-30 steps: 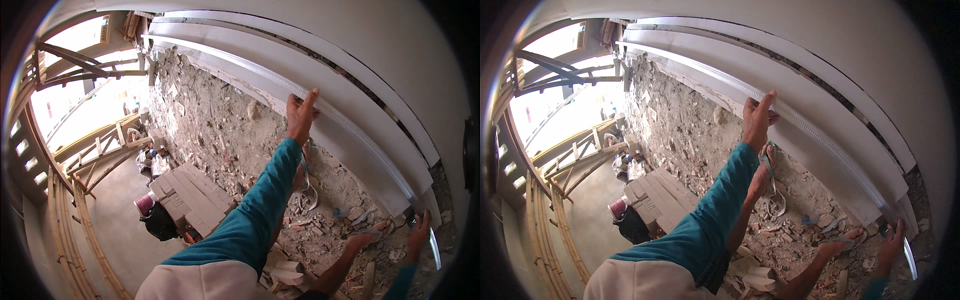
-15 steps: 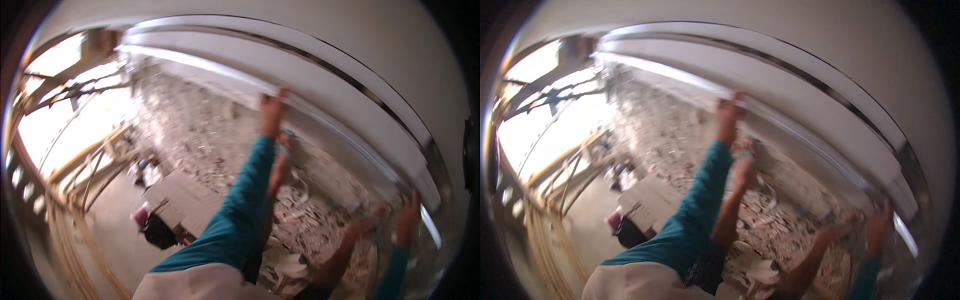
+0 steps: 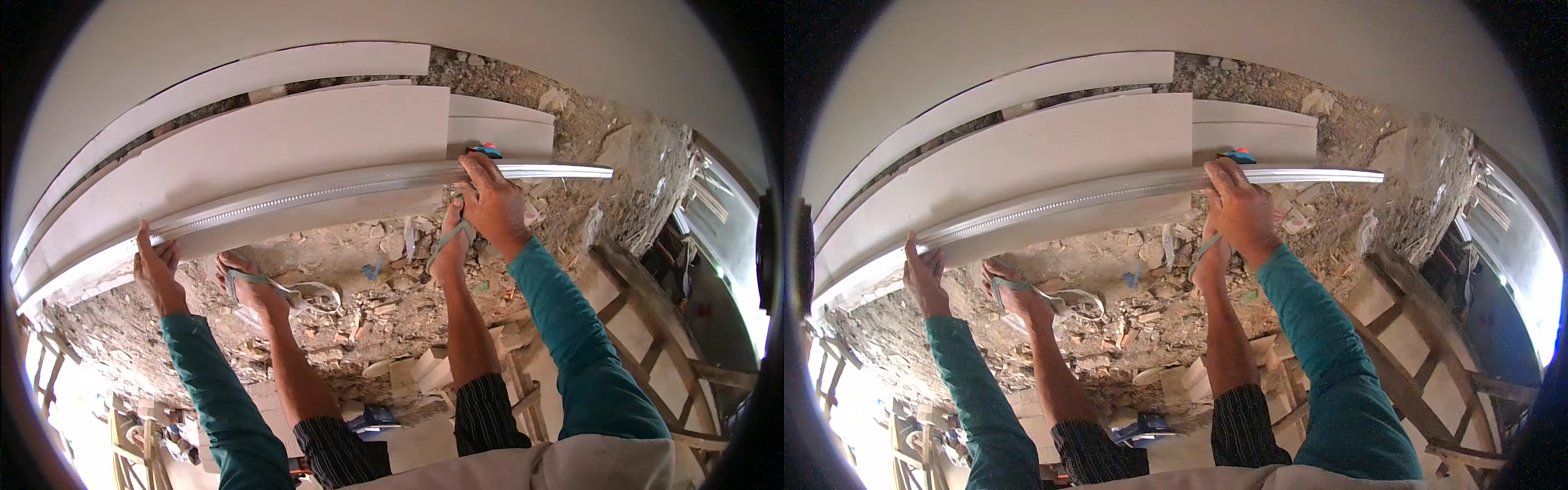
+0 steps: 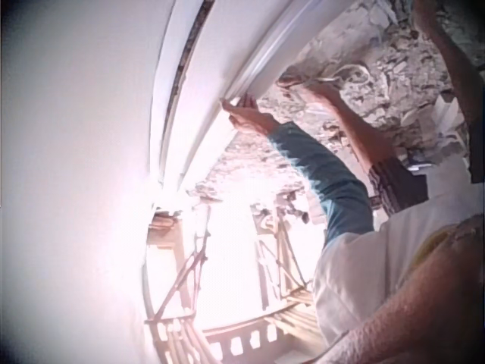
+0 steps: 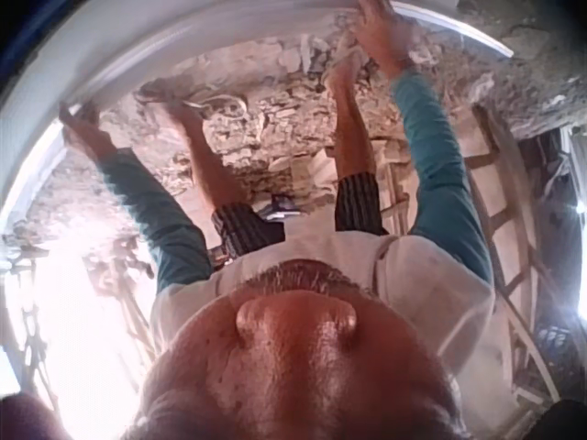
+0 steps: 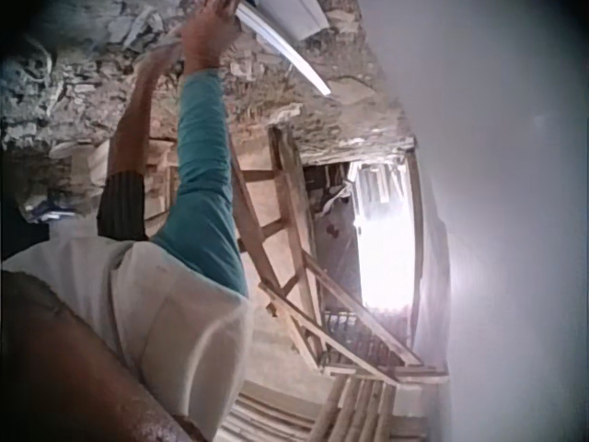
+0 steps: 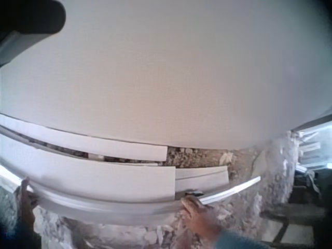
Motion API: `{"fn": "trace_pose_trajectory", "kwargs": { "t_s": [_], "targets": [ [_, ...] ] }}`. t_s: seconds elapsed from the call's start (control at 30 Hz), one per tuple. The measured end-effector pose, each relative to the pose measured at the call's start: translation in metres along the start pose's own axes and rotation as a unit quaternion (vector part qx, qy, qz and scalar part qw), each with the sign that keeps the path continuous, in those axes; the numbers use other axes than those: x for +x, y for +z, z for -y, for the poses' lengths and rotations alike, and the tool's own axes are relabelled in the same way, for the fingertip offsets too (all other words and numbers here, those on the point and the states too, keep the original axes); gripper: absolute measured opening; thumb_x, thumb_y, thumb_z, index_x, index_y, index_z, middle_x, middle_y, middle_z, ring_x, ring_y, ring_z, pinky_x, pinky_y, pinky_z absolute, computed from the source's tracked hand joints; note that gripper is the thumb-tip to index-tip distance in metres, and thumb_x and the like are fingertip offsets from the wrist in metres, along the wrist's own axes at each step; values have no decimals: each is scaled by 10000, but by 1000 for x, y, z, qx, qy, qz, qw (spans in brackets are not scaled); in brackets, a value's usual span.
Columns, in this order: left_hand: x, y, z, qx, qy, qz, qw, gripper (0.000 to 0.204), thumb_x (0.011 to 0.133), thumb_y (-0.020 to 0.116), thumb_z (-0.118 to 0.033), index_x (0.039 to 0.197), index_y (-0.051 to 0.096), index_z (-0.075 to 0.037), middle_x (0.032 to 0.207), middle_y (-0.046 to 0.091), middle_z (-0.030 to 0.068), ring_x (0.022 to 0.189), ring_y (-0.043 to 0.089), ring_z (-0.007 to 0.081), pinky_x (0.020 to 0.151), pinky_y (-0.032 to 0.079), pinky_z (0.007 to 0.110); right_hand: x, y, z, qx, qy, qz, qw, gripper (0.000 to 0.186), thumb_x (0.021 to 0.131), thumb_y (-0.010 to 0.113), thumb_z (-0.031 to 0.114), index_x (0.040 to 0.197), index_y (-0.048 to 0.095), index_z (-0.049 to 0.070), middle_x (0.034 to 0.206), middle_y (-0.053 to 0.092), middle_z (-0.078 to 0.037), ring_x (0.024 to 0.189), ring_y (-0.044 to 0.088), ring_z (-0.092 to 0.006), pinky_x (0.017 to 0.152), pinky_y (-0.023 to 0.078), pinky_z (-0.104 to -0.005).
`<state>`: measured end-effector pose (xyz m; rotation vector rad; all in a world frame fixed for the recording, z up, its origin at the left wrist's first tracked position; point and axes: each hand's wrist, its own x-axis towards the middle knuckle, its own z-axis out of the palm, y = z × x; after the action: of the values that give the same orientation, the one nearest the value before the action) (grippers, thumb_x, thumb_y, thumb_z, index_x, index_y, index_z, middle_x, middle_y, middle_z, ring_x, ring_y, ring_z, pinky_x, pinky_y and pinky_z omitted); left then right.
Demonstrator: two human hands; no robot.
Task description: The person measures white panels using a tape measure and cuts them with a utility knife before fitting the panels into metal tracks on a ceiling structure.
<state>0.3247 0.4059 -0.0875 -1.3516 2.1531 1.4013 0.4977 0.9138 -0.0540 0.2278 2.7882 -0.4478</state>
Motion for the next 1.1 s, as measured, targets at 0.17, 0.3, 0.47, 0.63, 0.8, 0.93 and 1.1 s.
{"fn": "trace_pose_trajectory", "kwargs": {
  "t_s": [0.17, 0.3, 0.47, 0.63, 0.8, 0.93, 1.1],
  "targets": [
    [2, 1, -1, 26, 0, -10, 1000, 544, 828, 793, -543, 1039, 694, -52, 788, 685, 93, 710, 686, 179, 664, 569, 271, 4, 8, -2, 9, 13, -4, 1000, 382, 892, 733, 159, 1259, 644, 106, 1292, 639, -85, 949, 729, -310, 784, 622, -435],
    [4, 9, -5, 0, 34, -11, 999, 514, 833, 801, -518, 1026, 693, -55, 785, 693, 88, 693, 681, 163, 649, 570, 258, 11, 9, -6, 22, 21, -24, 999, 411, 909, 715, 153, 1311, 631, 125, 1303, 636, -86, 967, 729, -314, 791, 622, -446],
    [11, 18, -12, 13, 15, -27, 999, 541, 827, 798, -542, 1050, 688, -61, 787, 694, 83, 672, 664, 150, 636, 551, 245, 24, 14, -5, -4, 23, -26, 999, 487, 899, 696, 128, 1374, 608, 199, 1340, 609, -74, 983, 727, -314, 791, 624, -444],
    [19, 17, 1, 8, 17, -15, 1000, 549, 817, 799, -563, 1012, 677, -65, 786, 694, 85, 669, 660, 146, 626, 536, 236, 26, 17, -3, -18, 36, -18, 999, 529, 861, 707, 110, 1367, 612, 232, 1341, 604, -63, 975, 726, -309, 777, 625, -450],
    [11, 19, -8, 12, 38, -24, 999, 553, 813, 799, -576, 968, 660, -64, 787, 693, 85, 668, 657, 144, 617, 528, 236, 27, 19, -5, 18, 37, -42, 998, 534, 851, 715, 108, 1359, 614, 238, 1329, 606, -62, 933, 727, -318, 762, 625, -464],
    [14, 18, -4, 22, 48, -33, 998, 565, 813, 797, -581, 969, 659, -56, 783, 692, 83, 663, 655, 146, 609, 521, 238, 30, 17, -4, -2, 38, -22, 999, 532, 848, 723, 112, 1355, 614, 230, 1317, 608, -62, 920, 726, -323, 759, 624, -465],
    [14, 18, -5, 20, 36, -39, 998, 568, 814, 797, -583, 971, 660, -54, 781, 691, 86, 663, 655, 150, 605, 518, 240, 30, 17, -2, -8, 28, -22, 999, 514, 860, 726, 135, 1355, 614, 216, 1314, 609, -60, 958, 722, -320, 763, 621, -468]
  ]
}}
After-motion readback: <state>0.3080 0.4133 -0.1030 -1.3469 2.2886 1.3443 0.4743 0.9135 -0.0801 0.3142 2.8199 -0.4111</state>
